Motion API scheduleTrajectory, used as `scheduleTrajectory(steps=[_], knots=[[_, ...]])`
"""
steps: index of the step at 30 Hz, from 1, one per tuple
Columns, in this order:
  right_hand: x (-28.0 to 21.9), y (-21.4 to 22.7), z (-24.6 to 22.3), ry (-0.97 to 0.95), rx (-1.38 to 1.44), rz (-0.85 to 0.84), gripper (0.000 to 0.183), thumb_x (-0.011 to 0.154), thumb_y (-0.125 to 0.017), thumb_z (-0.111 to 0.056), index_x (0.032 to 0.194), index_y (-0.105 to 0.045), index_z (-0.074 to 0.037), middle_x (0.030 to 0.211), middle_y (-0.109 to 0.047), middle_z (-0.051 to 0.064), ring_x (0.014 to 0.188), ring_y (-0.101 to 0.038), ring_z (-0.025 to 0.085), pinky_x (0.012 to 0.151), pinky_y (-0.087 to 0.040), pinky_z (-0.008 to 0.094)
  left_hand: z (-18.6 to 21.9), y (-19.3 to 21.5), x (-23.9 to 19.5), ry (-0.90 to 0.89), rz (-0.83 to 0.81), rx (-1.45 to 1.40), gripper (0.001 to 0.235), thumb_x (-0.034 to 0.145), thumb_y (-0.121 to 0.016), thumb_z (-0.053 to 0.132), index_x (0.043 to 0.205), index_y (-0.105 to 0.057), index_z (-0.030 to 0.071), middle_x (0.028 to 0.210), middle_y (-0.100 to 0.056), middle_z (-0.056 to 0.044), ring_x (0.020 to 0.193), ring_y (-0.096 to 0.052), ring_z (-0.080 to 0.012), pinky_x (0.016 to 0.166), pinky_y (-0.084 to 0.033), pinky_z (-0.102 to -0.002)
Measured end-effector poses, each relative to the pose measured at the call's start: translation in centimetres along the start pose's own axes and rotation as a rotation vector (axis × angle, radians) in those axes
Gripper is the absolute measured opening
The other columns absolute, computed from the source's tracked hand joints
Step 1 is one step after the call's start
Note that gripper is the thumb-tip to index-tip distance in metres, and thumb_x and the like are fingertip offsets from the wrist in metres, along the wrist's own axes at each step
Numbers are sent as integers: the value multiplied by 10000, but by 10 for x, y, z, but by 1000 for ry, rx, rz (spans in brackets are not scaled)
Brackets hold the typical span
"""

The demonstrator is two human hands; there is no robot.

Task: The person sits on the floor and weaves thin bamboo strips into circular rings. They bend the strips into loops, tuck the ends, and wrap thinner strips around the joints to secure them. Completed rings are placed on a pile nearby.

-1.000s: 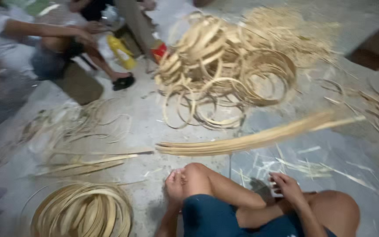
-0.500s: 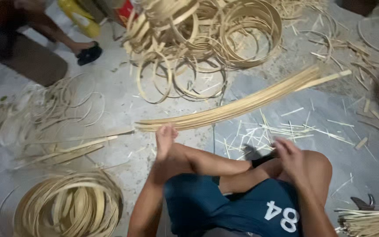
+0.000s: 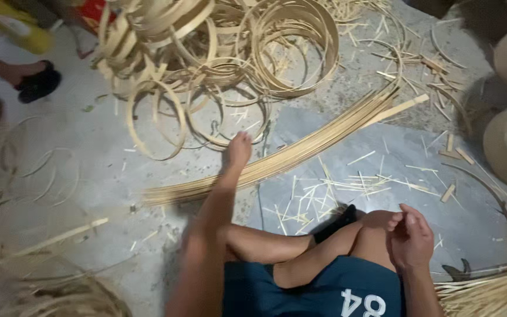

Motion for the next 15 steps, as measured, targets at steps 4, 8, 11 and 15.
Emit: scheduleTrajectory(steps=[4, 8, 11, 15], knots=[[6, -7, -2, 38, -614, 40, 305, 1100, -488, -104, 1288, -619, 97, 948, -641, 127, 822, -574, 194, 752, -486, 323, 64, -65, 64, -288, 310, 55, 688, 837, -715, 206, 1398, -486, -120, 1260, -535, -390, 1202, -455, -557, 1087, -365, -628], [3, 3, 0, -50, -147, 24, 304, 1099, -477, -103, 1315, -576, 86, 943, -620, 113, 844, -585, 191, 781, -500, 303, 72, -105, 69, -9, 87, -77, 708, 894, -674, 183, 1518, -376, 30, 1456, -431, -321, 1331, -416, -491, 1103, -341, -570], [21, -1, 4, -33, -179, 11, 324, 1103, -465, -114, 1313, -577, 106, 937, -618, 123, 841, -576, 196, 781, -490, 304, 70, -97, 68, 8, -10, 99, 469, 1110, -491, 157, 1578, -476, 159, 1449, -529, -233, 1341, -499, -405, 1189, -412, -479], [2, 4, 23, -139, -8, 33, 314, 1090, -495, -119, 1308, -575, 93, 952, -620, 103, 852, -584, 185, 792, -494, 298, 54, -83, 35, -233, 128, 151, 622, 972, -612, 216, 1503, -380, -11, 1458, -503, -298, 1336, -460, -486, 1121, -370, -570]])
Point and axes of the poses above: each hand's wrist, its own x-axis towards the middle knuckle, its own y-axis out of the back of the hand, z = x × y, the point moved 2 cm from there along x, towards the middle knuckle
